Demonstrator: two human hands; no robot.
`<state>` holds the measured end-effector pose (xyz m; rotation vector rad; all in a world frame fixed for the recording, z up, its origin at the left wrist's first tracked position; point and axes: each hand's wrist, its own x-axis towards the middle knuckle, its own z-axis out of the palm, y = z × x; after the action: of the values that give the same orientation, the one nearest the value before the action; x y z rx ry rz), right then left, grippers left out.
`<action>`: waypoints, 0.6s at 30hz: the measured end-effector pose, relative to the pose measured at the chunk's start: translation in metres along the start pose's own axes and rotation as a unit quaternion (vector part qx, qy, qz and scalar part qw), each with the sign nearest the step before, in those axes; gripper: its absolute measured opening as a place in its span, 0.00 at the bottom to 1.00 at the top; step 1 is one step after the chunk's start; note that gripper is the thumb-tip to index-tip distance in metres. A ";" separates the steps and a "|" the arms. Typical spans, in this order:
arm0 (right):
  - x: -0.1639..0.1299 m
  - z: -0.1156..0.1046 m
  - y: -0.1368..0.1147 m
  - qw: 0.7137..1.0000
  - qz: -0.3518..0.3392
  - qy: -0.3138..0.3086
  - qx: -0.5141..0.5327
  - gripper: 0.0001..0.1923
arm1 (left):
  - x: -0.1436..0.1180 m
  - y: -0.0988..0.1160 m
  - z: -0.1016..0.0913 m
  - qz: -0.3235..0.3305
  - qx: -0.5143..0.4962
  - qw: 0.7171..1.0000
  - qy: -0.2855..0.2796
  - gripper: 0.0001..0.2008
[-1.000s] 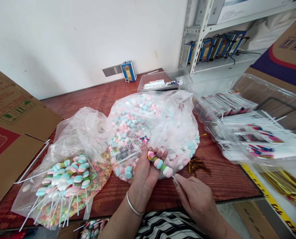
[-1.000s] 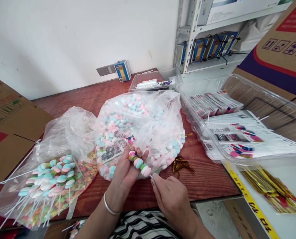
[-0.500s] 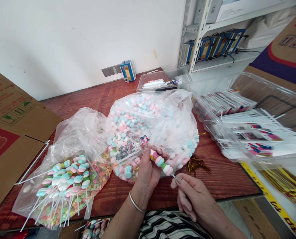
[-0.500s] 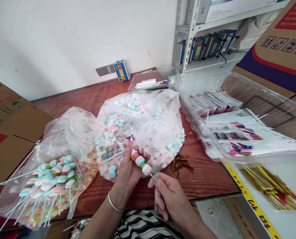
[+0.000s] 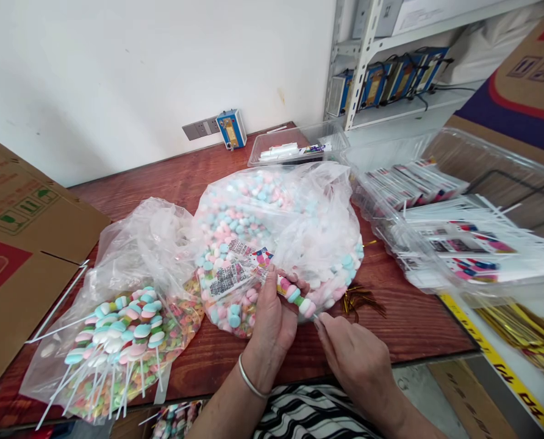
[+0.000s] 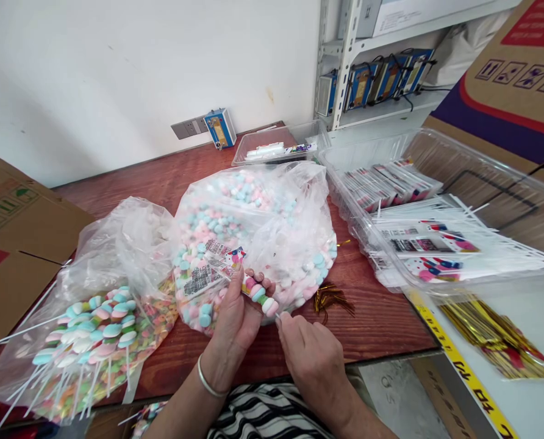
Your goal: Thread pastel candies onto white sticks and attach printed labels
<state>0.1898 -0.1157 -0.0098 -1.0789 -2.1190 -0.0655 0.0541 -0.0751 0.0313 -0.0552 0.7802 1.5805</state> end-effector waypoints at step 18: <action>0.014 -0.004 -0.004 0.803 0.370 -0.143 0.446 0.14 | 0.006 0.009 -0.008 0.022 0.074 0.994 -0.079 0.15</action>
<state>0.1839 -0.1101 0.0031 -1.2309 -1.4636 1.3951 0.0417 -0.0738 0.0262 0.1934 0.7760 1.5445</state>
